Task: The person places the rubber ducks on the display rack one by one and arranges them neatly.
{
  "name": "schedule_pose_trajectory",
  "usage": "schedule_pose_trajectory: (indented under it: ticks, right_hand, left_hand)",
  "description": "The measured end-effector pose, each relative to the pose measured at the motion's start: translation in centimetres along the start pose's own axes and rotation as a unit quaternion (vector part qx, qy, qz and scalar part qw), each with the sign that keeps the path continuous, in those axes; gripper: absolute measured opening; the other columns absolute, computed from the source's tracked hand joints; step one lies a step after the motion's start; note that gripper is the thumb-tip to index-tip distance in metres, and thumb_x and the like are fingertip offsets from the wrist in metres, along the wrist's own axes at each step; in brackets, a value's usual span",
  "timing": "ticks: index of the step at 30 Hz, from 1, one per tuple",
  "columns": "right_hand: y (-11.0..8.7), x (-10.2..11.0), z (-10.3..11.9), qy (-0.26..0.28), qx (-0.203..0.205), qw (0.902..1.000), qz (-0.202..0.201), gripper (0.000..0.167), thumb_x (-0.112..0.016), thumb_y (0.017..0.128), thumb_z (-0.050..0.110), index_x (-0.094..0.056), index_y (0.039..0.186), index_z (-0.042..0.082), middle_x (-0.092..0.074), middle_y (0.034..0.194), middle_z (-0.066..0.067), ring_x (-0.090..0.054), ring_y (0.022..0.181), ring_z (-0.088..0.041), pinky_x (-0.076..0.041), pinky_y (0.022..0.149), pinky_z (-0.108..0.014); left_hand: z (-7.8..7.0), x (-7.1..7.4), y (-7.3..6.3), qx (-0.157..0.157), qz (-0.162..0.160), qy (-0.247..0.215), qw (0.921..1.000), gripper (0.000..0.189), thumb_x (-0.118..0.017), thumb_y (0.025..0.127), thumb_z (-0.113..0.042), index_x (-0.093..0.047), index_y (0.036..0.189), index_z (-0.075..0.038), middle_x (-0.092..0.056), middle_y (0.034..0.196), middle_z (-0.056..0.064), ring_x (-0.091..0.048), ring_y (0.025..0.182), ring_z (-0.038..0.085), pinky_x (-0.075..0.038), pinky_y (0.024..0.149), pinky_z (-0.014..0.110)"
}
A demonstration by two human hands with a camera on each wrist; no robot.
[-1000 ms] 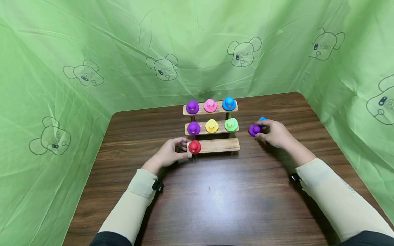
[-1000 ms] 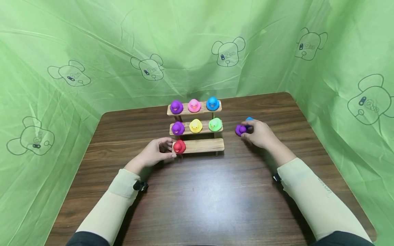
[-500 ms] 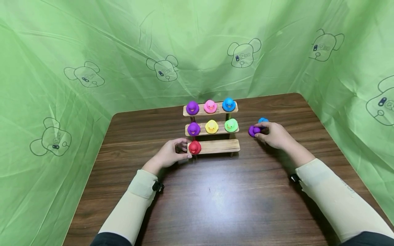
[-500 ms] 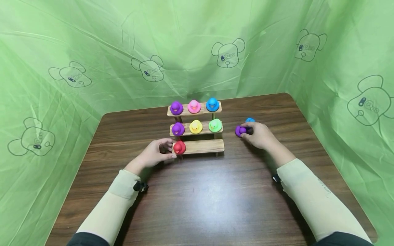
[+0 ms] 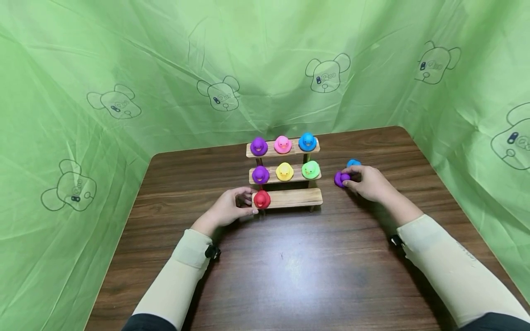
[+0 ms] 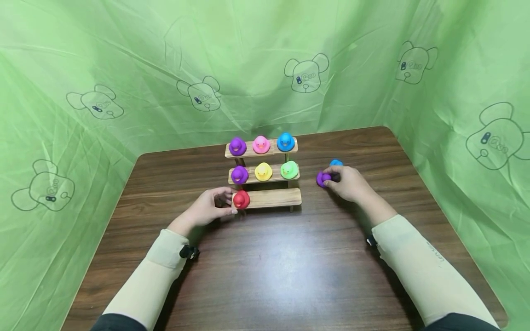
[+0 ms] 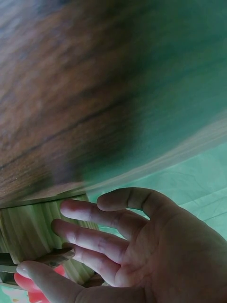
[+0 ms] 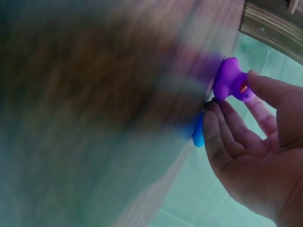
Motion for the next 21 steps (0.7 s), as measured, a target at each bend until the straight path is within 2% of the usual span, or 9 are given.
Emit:
schedule_pose_trajectory:
  ticks: [5, 11, 21]
  right_hand:
    - [-0.2, 0.0, 0.3, 0.006, -0.001, 1.0, -0.001, 0.034, -0.076, 0.099, 0.027, -0.071, 0.13, 0.014, -0.068, 0.129, -0.02, -0.059, 0.122, -0.041, -0.044, 0.104, -0.064]
    - [-0.8, 0.3, 0.9, 0.014, 0.0, 0.9997, -0.019, 0.034, -0.077, 0.098, 0.025, -0.071, 0.129, 0.013, -0.067, 0.132, -0.021, -0.063, 0.12, -0.041, -0.047, 0.103, -0.063]
    - [-2.5, 1.7, 2.9, 0.031, 0.026, 0.9968, -0.069, 0.033, -0.078, 0.097, 0.024, -0.072, 0.126, 0.01, -0.068, 0.128, -0.019, -0.071, 0.108, -0.043, -0.059, 0.084, -0.057]
  left_hand:
    - [0.1, 0.0, -0.2, 0.007, 0.003, 0.001, 1.0, 0.052, -0.092, 0.083, -0.014, -0.069, 0.129, -0.011, -0.074, 0.108, 0.001, -0.07, 0.103, 0.022, -0.058, 0.094, 0.043]
    - [0.3, -0.1, -0.2, 0.002, 0.002, -0.002, 1.0, 0.051, -0.092, 0.083, -0.014, -0.069, 0.128, -0.011, -0.074, 0.107, 0.001, -0.07, 0.102, 0.021, -0.058, 0.094, 0.043]
    - [0.3, 0.0, 0.0, -0.001, 0.0, 0.005, 1.0, 0.051, -0.091, 0.083, -0.013, -0.069, 0.129, -0.011, -0.074, 0.107, 0.0, -0.07, 0.102, 0.021, -0.058, 0.094, 0.043]
Point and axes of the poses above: each hand's wrist, its own y-axis towards the middle knuckle, its own x-axis out of the back of the hand, z = x × y, the point moved 9 cm from there along y, towards the middle knuckle
